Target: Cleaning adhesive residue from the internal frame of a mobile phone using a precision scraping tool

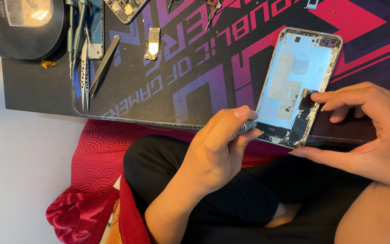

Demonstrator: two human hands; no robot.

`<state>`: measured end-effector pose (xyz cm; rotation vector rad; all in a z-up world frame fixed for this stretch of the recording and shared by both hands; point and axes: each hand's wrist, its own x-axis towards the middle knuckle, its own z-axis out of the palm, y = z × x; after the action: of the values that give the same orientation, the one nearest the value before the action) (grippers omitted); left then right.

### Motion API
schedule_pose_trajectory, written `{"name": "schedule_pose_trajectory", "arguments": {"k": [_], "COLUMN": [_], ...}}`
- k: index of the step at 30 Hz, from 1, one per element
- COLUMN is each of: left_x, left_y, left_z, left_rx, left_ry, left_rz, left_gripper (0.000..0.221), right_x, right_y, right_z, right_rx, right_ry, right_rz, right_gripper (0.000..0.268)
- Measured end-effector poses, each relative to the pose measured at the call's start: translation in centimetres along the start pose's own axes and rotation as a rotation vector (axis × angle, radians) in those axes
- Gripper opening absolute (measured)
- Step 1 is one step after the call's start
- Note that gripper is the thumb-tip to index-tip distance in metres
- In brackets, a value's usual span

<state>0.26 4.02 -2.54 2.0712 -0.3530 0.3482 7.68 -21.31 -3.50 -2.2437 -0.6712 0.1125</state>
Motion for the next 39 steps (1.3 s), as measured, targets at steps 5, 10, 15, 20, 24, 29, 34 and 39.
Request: {"name": "schedule_pose_trajectory", "arguments": {"k": [5,10,15,20,24,29,34,39], "left_x": [-0.2,0.3,1.2,1.4,1.6,1.8,1.5,0.8], "left_y": [0.1,0.5,2.6,2.8,2.1,1.9,0.8,-0.6], "left_z": [-0.1,-0.3,-1.3,-1.1,-0.9,-1.4,-0.2,0.3], "left_rx": [-0.023,-0.019,0.111,0.297,0.441,0.23,0.311,0.34], "left_ry": [-0.026,-0.039,-0.289,-0.253,-0.191,-0.221,-0.151,0.039], "left_rz": [-0.034,-0.063,-0.143,0.076,0.144,0.098,0.167,0.221], "left_gripper": [0.067,0.061,0.04,0.042,0.039,0.039,0.043,0.066], "right_x": [0.0,0.0,0.0,0.3,0.5,0.6,0.6,0.7], "right_y": [0.0,0.0,-0.4,-0.8,-1.3,-1.2,-1.3,-1.5], "right_z": [0.0,0.0,-0.1,-0.4,-0.4,-0.2,-0.4,-0.3], "right_rx": [-0.005,-0.001,0.028,0.001,-0.054,-0.007,-0.005,0.043], "right_ry": [-0.009,-0.012,0.01,-0.008,0.008,0.046,0.031,0.054], "right_rz": [0.009,0.013,0.008,0.021,-0.012,-0.052,-0.041,-0.032], "right_gripper": [0.083,0.083,0.081,0.074,0.075,0.072,0.069,0.069]}}
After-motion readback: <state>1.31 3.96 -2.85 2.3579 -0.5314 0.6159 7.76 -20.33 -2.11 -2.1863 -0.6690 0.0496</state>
